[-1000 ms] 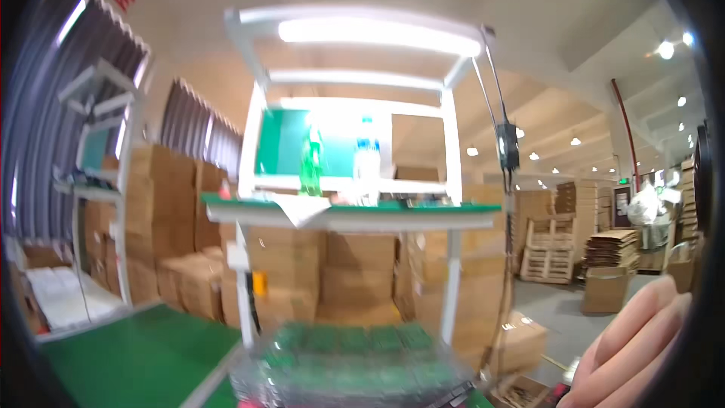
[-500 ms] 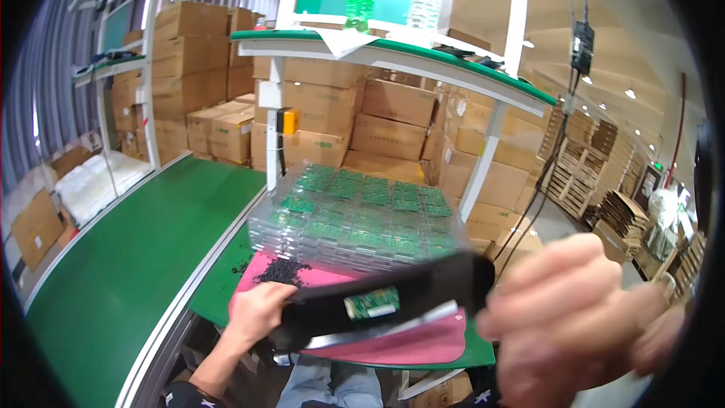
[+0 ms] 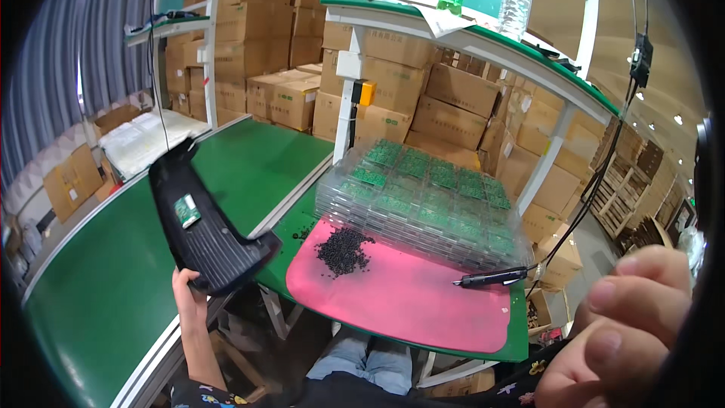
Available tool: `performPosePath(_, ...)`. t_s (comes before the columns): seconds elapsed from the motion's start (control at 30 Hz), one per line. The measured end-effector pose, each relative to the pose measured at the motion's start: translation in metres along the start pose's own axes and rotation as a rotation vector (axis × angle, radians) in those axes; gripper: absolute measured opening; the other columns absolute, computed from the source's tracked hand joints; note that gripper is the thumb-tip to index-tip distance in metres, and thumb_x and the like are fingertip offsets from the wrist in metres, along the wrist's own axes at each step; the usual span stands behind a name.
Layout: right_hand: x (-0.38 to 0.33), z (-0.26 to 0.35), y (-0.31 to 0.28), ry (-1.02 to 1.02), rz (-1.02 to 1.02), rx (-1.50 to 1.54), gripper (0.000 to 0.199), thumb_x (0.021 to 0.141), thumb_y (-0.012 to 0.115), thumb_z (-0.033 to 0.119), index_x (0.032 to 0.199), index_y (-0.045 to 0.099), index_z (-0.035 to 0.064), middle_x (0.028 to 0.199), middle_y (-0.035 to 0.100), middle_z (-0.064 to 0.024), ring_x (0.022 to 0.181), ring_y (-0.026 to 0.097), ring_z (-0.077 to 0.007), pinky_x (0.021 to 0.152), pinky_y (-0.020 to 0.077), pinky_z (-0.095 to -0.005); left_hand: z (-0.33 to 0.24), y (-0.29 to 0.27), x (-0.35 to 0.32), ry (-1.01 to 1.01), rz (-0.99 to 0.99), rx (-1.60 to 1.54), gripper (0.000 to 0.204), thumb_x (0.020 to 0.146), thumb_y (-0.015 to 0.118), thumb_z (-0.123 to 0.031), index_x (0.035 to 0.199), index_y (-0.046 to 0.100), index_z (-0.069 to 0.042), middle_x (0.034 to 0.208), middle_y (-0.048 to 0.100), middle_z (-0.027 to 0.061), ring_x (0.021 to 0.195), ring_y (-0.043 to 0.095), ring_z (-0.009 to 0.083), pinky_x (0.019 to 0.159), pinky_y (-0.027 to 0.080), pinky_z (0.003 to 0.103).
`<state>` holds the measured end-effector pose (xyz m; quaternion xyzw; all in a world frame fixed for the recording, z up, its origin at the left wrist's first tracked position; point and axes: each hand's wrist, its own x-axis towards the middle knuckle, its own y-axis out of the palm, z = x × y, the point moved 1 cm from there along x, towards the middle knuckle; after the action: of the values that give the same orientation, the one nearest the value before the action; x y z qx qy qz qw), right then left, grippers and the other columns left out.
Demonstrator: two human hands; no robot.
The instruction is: Assembling circuit boards into black plastic housings using an electric screwdriver.
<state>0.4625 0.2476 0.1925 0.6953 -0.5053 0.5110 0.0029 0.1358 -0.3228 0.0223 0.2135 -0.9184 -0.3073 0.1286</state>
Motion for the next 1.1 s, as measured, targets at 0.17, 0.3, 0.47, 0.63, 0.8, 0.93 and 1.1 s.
performPosePath(0.17, 0.272, 0.014, 0.191, 0.04, 0.449, -0.395, 0.023, 0.083, 0.06, -0.004, 0.102, 0.047, 0.0015, 0.093, 0.058, -0.0152, 0.08, 0.065, -0.0316, 0.058, 0.0546, -0.0421, 0.114, -0.081, 0.157, -0.24, 0.014, -0.032, 0.014, 0.079, 0.06, -0.019, 0.09, 0.056, -0.012, 0.097, 0.062, 0.0028, 0.091, 0.06, 0.0207, 0.072, 0.049, 0.043)
performPosePath(0.3, 0.21, -0.006, 0.228, 0.147, 0.237, -0.495, 0.017, 0.075, 0.063, 0.004, 0.091, 0.057, 0.0008, 0.082, 0.061, -0.0126, 0.071, 0.061, -0.0258, 0.058, 0.0489, -0.0348, 0.128, -0.127, 0.21, -0.187, -0.127, 0.068, 0.049, 0.086, 0.068, -0.042, 0.114, 0.061, -0.003, 0.115, 0.062, 0.0117, 0.104, 0.06, 0.0267, 0.083, 0.051, 0.048)
performPosePath(0.47, 0.09, -0.007, 0.156, 0.608, 0.229, -1.003, 0.03, 0.071, 0.058, -0.009, 0.1, 0.057, -0.0003, 0.077, 0.06, -0.0124, 0.066, 0.061, -0.0258, 0.062, 0.0498, -0.0329, 0.137, -0.044, 0.173, 0.564, -0.272, 0.833, 0.075, 0.088, 0.07, -0.036, 0.135, 0.038, 0.014, 0.132, 0.047, 0.0287, 0.117, 0.05, 0.0385, 0.106, 0.038, 0.044)
performPosePath(0.63, -0.031, 0.06, 0.05, 1.318, 0.423, -1.478, 0.039, 0.08, 0.061, 0.011, 0.118, 0.051, 0.0097, 0.101, 0.059, -0.0084, 0.097, 0.058, -0.0273, 0.085, 0.0466, -0.0398, 0.155, 0.073, 0.089, 0.47, 0.396, 0.592, 0.069, 0.1, 0.047, -0.045, 0.145, 0.026, 0.002, 0.145, 0.043, 0.0145, 0.132, 0.04, 0.0312, 0.113, 0.03, 0.042)
performPosePath(0.8, -0.148, 0.156, 0.036, 1.958, 0.691, -1.414, 0.055, 0.075, 0.068, 0.018, 0.126, 0.049, 0.0073, 0.12, 0.05, -0.0206, 0.114, 0.047, -0.0391, 0.097, 0.0414, -0.0485, 0.203, 0.13, 0.06, 0.805, 0.97, 0.44, 0.092, 0.092, 0.029, -0.074, 0.145, 0.024, 0.001, 0.136, 0.049, 0.0147, 0.122, 0.046, 0.0276, 0.092, 0.032, 0.04)
performPosePath(0.93, -0.214, 0.216, 0.064, 2.314, 0.687, -1.117, 0.075, 0.067, 0.081, 0.039, 0.127, 0.047, 0.0112, 0.125, 0.048, -0.0195, 0.12, 0.047, -0.0394, 0.096, 0.0471, -0.0484, 0.242, 0.147, 0.038, 0.578, 1.112, 0.055, 0.079, 0.087, 0.049, -0.066, 0.127, 0.041, 0.002, 0.117, 0.048, 0.0147, 0.105, 0.044, 0.0236, 0.082, 0.03, 0.034)
performPosePath(1.1, -0.256, 0.247, 0.109, 2.594, 0.9, -0.776, 0.076, 0.054, 0.089, 0.048, 0.113, 0.056, 0.0117, 0.117, 0.058, -0.0128, 0.118, 0.052, -0.033, 0.094, 0.0472, -0.0489, 0.284, 0.151, 0.0, 0.345, 1.204, -0.19, 0.035, 0.083, 0.06, -0.027, 0.097, 0.038, -0.004, 0.094, 0.038, 0.0082, 0.089, 0.039, 0.0215, 0.084, 0.032, 0.035)
